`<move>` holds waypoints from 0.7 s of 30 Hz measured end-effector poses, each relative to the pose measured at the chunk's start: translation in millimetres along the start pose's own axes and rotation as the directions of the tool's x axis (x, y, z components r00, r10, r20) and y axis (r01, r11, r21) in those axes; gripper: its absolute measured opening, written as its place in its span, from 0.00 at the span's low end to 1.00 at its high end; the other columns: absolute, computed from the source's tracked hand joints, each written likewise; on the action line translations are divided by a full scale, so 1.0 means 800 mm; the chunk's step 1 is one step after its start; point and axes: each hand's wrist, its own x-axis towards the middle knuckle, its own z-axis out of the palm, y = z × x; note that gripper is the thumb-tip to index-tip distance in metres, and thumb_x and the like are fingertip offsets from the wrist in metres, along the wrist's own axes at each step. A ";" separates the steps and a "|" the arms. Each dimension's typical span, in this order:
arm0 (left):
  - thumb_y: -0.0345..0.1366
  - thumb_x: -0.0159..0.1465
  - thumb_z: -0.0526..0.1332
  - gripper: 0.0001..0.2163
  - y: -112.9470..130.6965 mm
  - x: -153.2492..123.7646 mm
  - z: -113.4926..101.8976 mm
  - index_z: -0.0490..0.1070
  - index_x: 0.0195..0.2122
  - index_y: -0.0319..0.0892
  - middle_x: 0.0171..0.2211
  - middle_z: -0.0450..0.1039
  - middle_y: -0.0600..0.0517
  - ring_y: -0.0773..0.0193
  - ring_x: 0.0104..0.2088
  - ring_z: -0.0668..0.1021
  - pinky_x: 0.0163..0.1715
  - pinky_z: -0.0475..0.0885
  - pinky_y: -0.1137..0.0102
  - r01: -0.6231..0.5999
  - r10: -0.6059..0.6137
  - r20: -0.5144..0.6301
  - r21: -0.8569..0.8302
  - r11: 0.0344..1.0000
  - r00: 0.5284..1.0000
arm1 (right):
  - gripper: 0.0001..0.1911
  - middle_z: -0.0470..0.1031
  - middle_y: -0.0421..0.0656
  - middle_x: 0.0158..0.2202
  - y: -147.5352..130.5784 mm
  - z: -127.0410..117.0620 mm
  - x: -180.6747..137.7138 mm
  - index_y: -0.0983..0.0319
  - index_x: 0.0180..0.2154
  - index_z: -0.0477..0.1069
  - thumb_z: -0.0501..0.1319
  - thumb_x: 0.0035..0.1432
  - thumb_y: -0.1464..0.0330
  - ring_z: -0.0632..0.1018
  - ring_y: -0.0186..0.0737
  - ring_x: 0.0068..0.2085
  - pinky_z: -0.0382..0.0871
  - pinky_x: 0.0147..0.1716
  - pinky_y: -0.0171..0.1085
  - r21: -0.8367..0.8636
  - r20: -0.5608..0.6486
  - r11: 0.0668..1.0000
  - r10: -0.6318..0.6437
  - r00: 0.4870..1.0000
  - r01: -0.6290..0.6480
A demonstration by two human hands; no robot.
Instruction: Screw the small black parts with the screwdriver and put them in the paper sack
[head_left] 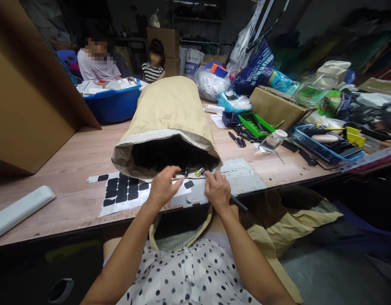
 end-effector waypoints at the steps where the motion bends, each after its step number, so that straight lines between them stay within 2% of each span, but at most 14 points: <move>1: 0.37 0.63 0.62 0.14 -0.004 0.017 -0.001 0.75 0.50 0.46 0.42 0.76 0.49 0.58 0.41 0.79 0.40 0.72 0.69 0.047 -0.040 -0.110 0.066 0.997 0.993 | 0.15 0.71 0.45 0.33 -0.001 0.000 0.000 0.57 0.47 0.77 0.57 0.61 0.73 0.66 0.44 0.36 0.55 0.35 0.39 0.002 -0.003 1.000 0.000 1.000 0.000; 3: 0.36 0.62 0.64 0.15 -0.014 0.044 0.002 0.75 0.51 0.46 0.45 0.75 0.47 0.54 0.46 0.78 0.42 0.72 0.67 0.159 -0.124 -0.198 0.171 0.972 0.972 | 0.15 0.71 0.45 0.33 -0.002 -0.001 0.001 0.57 0.47 0.77 0.57 0.61 0.73 0.66 0.44 0.36 0.56 0.35 0.39 0.006 -0.008 1.000 0.001 1.000 -0.001; 5: 0.37 0.62 0.64 0.15 -0.023 0.059 0.007 0.75 0.50 0.46 0.43 0.75 0.46 0.52 0.46 0.78 0.42 0.73 0.65 0.235 -0.197 -0.179 0.229 0.945 0.964 | 0.15 0.71 0.45 0.33 -0.004 -0.002 0.001 0.57 0.47 0.77 0.57 0.61 0.73 0.66 0.44 0.36 0.56 0.35 0.39 0.007 -0.005 1.000 0.006 1.000 -0.006; 7: 0.38 0.64 0.62 0.12 -0.032 0.062 0.012 0.76 0.48 0.46 0.40 0.75 0.47 0.52 0.45 0.79 0.42 0.73 0.65 0.256 -0.223 -0.156 0.242 0.936 0.962 | 0.15 0.71 0.45 0.33 -0.006 -0.002 0.002 0.57 0.47 0.77 0.57 0.61 0.73 0.66 0.45 0.37 0.56 0.35 0.39 0.004 0.008 1.000 0.016 1.000 -0.016; 10: 0.39 0.65 0.60 0.10 -0.044 0.053 0.018 0.77 0.45 0.46 0.40 0.76 0.47 0.52 0.44 0.79 0.41 0.73 0.64 0.240 -0.195 -0.200 0.231 0.943 0.960 | 0.15 0.71 0.45 0.34 -0.007 -0.003 0.002 0.57 0.47 0.76 0.57 0.61 0.73 0.66 0.45 0.37 0.56 0.35 0.39 0.005 0.033 1.000 0.027 0.999 -0.027; 16: 0.34 0.60 0.64 0.08 -0.066 0.036 0.024 0.77 0.41 0.46 0.36 0.78 0.49 0.54 0.40 0.79 0.40 0.72 0.65 0.216 -0.182 -0.231 0.130 0.968 0.956 | 0.16 0.71 0.46 0.35 -0.005 -0.002 0.002 0.57 0.48 0.76 0.56 0.61 0.73 0.66 0.45 0.38 0.56 0.35 0.39 0.010 0.058 0.999 0.042 0.997 -0.043; 18: 0.33 0.59 0.64 0.08 -0.070 0.030 0.021 0.77 0.40 0.45 0.35 0.78 0.51 0.56 0.38 0.78 0.40 0.72 0.65 0.158 -0.138 -0.253 0.061 0.986 0.958 | 0.16 0.71 0.46 0.35 -0.005 -0.002 0.002 0.57 0.48 0.76 0.56 0.61 0.73 0.66 0.45 0.38 0.56 0.35 0.39 0.009 0.058 0.999 0.042 0.997 -0.043; 21: 0.34 0.59 0.64 0.07 -0.071 0.013 0.018 0.77 0.39 0.46 0.33 0.77 0.53 0.59 0.37 0.77 0.40 0.72 0.67 -0.002 -0.011 -0.270 -0.046 0.999 0.963 | 0.16 0.71 0.46 0.35 -0.006 -0.003 0.002 0.57 0.48 0.76 0.56 0.61 0.73 0.66 0.45 0.37 0.56 0.35 0.39 0.009 0.049 0.999 0.037 0.998 -0.038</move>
